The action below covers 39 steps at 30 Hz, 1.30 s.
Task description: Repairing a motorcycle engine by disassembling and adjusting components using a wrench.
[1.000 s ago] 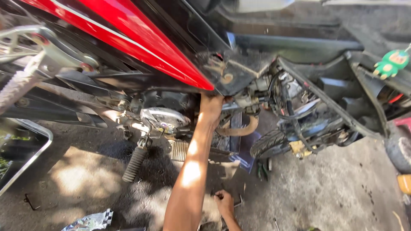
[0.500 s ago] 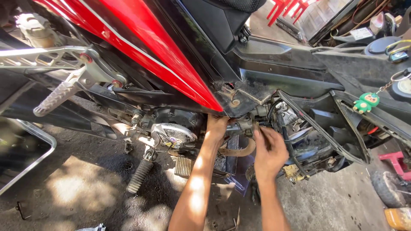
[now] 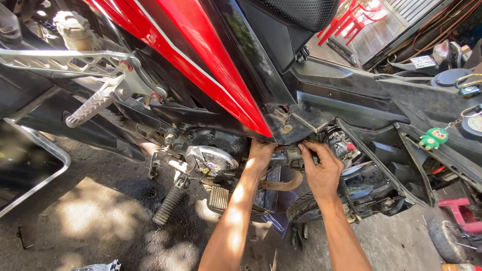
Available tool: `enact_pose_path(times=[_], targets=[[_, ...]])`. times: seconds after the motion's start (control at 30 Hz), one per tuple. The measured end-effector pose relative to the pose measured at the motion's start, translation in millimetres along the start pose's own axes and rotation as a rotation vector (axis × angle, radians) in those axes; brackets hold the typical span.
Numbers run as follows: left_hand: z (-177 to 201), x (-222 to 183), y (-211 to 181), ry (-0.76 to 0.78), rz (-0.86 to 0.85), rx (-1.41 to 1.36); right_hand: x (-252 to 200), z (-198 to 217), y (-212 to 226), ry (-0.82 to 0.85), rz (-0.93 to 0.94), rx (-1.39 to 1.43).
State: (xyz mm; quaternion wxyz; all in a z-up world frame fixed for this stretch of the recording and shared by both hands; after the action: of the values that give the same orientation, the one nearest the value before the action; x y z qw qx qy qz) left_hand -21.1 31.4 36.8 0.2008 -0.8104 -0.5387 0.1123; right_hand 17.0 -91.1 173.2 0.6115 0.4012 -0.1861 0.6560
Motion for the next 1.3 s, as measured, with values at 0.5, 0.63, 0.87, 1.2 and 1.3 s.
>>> enact_pose_path(times=[0.5,0.63,0.87,1.2,1.3], targets=[[6,9,9,0.082,0.014,-0.012,0,-6,20,0.088,0.02,-0.147],[15,23,32,0.079,0.012,-0.026,-12,-16,-4,0.031,0.0,-0.116],[1,2,4,0.072,0.039,0.028,-16,-25,-1,-0.063,-0.095,-0.173],[6,11,17,0.026,0.044,0.07,-16,-24,0,-0.124,-0.083,-0.135],[3,7,14,0.027,0.054,0.1,-19,-29,-6,-0.155,-0.084,-0.183]])
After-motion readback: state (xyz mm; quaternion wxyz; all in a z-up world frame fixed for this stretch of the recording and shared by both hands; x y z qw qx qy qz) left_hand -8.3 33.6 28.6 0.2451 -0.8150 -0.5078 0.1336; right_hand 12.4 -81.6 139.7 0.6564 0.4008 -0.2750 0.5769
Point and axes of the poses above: each hand's wrist, its own x-axis towards the middle knuckle, its own z-axis out of the back of the hand, y = z × x, the point moved 4 cm from there along x, towards the middle knuckle, and after that the axes turned 2 degrees about y, right-handed, at the moved point
